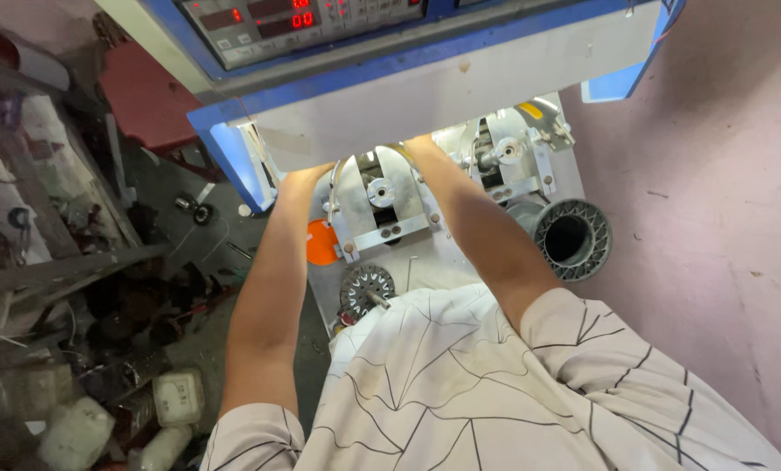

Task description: The person assembles metal motor components, including a stator and housing, by hand and using a hex key. They place parts onto a machine table, align them, and tighten screws to secure the assembly.

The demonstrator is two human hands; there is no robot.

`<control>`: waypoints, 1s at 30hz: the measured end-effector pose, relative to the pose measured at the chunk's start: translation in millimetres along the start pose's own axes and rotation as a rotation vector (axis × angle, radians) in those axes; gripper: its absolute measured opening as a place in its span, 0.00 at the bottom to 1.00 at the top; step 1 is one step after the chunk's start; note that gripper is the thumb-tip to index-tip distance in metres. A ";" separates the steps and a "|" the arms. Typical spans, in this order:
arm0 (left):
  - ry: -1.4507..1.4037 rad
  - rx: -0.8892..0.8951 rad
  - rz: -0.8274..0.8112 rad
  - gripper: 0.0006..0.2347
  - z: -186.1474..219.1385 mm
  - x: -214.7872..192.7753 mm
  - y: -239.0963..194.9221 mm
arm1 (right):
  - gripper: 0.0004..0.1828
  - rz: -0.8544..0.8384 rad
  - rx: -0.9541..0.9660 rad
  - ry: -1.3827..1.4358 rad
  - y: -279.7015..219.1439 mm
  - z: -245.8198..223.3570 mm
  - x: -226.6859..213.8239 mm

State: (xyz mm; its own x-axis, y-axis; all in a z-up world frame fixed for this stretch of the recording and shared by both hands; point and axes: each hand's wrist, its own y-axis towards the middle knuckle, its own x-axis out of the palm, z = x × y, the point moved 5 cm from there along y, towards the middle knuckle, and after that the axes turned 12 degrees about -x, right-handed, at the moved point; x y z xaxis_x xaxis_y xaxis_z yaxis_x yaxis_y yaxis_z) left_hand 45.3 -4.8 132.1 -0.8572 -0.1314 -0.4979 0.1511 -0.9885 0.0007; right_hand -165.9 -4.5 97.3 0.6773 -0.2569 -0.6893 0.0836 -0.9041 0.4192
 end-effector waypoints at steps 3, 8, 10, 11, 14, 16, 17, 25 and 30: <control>-0.068 0.022 0.110 0.06 -2.1 -26.9 -49.6 | 0.04 0.196 0.012 0.077 -46.7 -12.8 -53.1; -0.132 -0.055 0.145 0.05 -7.2 -68.1 -195.5 | 0.03 0.059 0.336 0.515 -229.0 -30.8 -99.4; -0.131 -0.082 0.070 0.05 -8.3 -59.1 -227.2 | 0.03 -0.050 0.476 0.622 -279.8 -2.1 -71.3; -0.120 -0.094 0.018 0.05 -10.1 -52.1 -240.8 | 0.03 -0.070 0.508 0.611 -302.9 15.2 -58.4; -0.003 -0.118 -0.232 0.07 -17.1 -20.7 -260.3 | 0.05 -0.081 0.528 0.712 -341.5 57.6 -27.8; 0.082 -0.058 -0.401 0.08 -20.7 2.8 -266.8 | 0.06 -0.085 0.543 0.754 -354.0 67.3 -18.4; 0.121 -0.020 -0.485 0.09 -21.8 16.0 -267.7 | 0.06 -0.094 0.559 0.739 -356.0 67.9 -15.9; 0.423 0.098 -0.718 0.13 -29.5 82.6 -270.0 | 0.09 -0.025 0.522 0.476 -342.0 49.5 -41.0; 0.356 0.086 -0.717 0.15 -13.3 94.5 -270.0 | 0.12 0.023 0.621 0.460 -326.7 14.2 -90.6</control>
State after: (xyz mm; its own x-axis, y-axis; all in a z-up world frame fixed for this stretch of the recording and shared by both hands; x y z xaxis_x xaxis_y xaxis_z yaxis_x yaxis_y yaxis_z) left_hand -70.0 250.7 73.3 -0.5205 0.5544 -0.6494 -0.4270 -0.8276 -0.3642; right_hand -265.1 309.3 14.4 0.9210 -0.2326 -0.3123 -0.2672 -0.9609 -0.0722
